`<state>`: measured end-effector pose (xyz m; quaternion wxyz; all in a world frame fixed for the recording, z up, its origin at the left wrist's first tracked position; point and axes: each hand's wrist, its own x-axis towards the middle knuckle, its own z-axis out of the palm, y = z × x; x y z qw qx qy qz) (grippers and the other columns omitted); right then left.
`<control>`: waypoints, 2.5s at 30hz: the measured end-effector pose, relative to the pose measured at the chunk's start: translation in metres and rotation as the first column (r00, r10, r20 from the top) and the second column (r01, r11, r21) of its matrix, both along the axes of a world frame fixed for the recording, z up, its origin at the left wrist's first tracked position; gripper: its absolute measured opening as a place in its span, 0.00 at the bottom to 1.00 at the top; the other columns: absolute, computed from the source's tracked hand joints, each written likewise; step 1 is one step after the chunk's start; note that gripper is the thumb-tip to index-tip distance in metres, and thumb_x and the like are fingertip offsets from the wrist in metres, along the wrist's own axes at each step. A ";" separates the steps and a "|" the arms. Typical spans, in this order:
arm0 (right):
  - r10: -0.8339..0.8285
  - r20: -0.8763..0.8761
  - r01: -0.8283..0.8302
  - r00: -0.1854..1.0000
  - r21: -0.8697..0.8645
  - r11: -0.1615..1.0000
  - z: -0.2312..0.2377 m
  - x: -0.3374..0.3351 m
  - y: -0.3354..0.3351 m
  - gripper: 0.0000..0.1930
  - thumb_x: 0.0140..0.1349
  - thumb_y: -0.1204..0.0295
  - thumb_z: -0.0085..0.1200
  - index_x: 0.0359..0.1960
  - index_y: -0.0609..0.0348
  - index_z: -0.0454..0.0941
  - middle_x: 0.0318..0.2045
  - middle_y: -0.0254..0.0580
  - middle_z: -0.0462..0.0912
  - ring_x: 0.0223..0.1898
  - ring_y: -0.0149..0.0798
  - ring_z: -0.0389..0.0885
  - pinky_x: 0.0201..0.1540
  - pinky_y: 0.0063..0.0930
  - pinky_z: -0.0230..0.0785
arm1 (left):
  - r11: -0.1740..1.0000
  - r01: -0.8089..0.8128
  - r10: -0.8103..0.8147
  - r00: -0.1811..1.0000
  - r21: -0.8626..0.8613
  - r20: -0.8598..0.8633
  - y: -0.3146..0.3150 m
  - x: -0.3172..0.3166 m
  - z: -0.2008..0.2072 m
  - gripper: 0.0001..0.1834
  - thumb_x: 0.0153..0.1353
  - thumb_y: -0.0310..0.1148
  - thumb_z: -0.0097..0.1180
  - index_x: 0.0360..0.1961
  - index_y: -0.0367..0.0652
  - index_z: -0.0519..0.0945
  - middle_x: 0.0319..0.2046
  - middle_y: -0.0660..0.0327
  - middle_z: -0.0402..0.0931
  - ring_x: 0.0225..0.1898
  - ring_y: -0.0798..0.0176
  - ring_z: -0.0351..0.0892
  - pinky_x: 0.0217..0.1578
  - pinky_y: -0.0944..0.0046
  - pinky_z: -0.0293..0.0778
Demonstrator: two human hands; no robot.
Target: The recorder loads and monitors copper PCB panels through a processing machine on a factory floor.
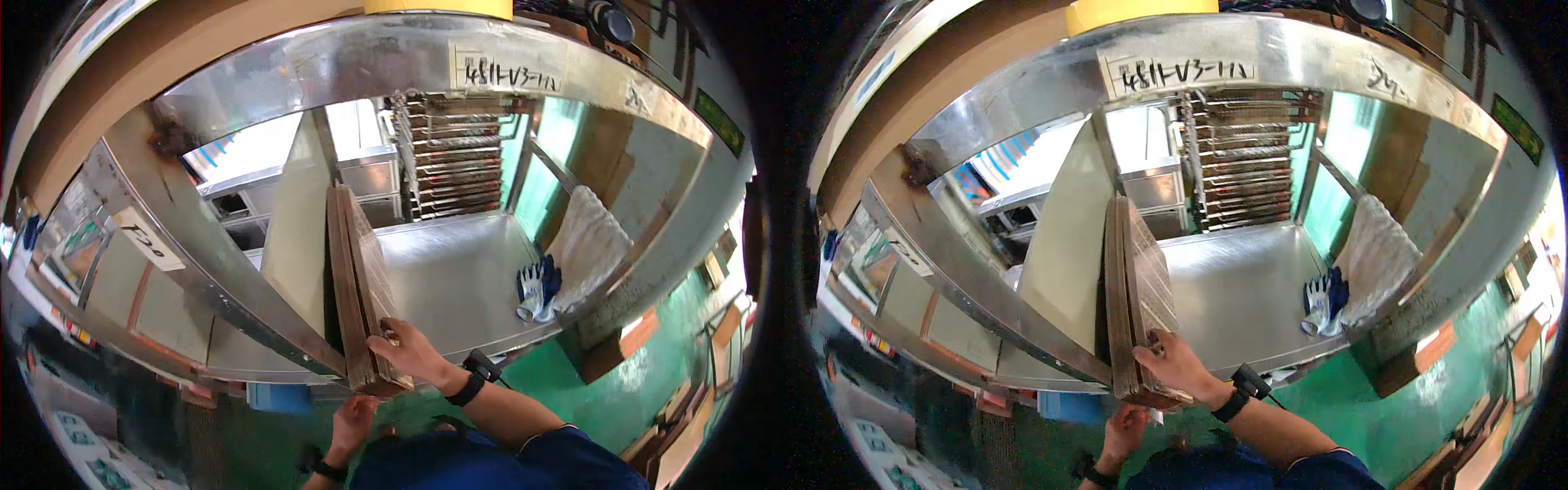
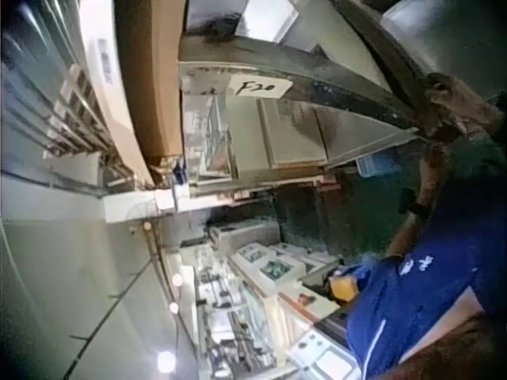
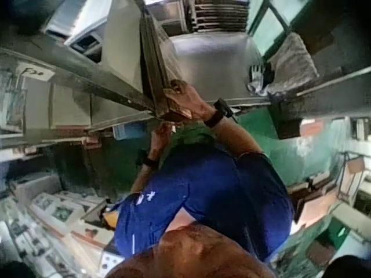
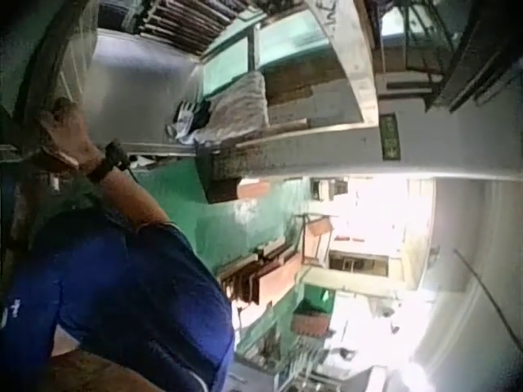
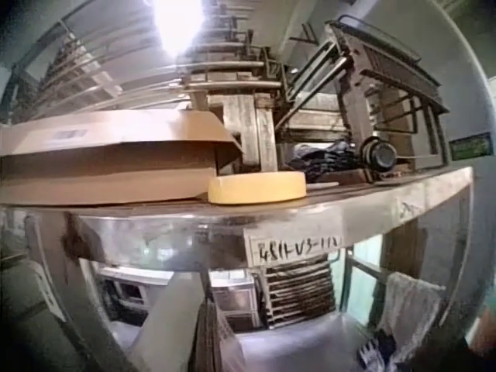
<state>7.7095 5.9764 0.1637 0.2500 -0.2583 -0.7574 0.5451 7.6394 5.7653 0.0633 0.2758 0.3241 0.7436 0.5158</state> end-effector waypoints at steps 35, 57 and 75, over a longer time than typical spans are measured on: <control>-0.339 0.313 0.453 0.887 -0.730 0.511 0.112 0.334 -0.097 0.17 0.58 0.76 0.50 0.47 0.75 0.76 0.37 0.50 0.83 0.36 0.42 0.85 0.41 0.35 0.79 | 0.992 0.092 -0.111 0.316 0.086 0.942 -0.041 0.139 0.059 0.13 0.72 0.39 0.48 0.39 0.39 0.76 0.32 0.61 0.78 0.31 0.70 0.77 0.29 0.68 0.74; 0.645 0.459 0.075 0.611 -0.845 0.530 -0.121 0.120 -0.149 0.13 0.66 0.66 0.53 0.39 0.66 0.82 0.23 0.42 0.82 0.23 0.32 0.79 0.30 0.24 0.74 | 0.863 -0.461 0.416 0.412 -0.208 0.810 -0.432 0.073 0.021 0.17 0.65 0.42 0.56 0.27 0.39 0.82 0.20 0.67 0.75 0.18 0.72 0.66 0.21 0.66 0.61; 0.941 -0.334 -0.670 -0.048 -0.688 -0.278 0.081 -0.402 -0.631 0.27 0.56 0.70 0.59 0.55 0.77 0.71 0.47 0.53 0.83 0.45 0.43 0.84 0.51 0.35 0.76 | -0.242 -0.953 0.899 -0.149 0.182 0.412 -0.671 -0.067 0.197 0.12 0.70 0.36 0.52 0.46 0.39 0.75 0.23 0.72 0.65 0.23 0.79 0.61 0.22 0.76 0.57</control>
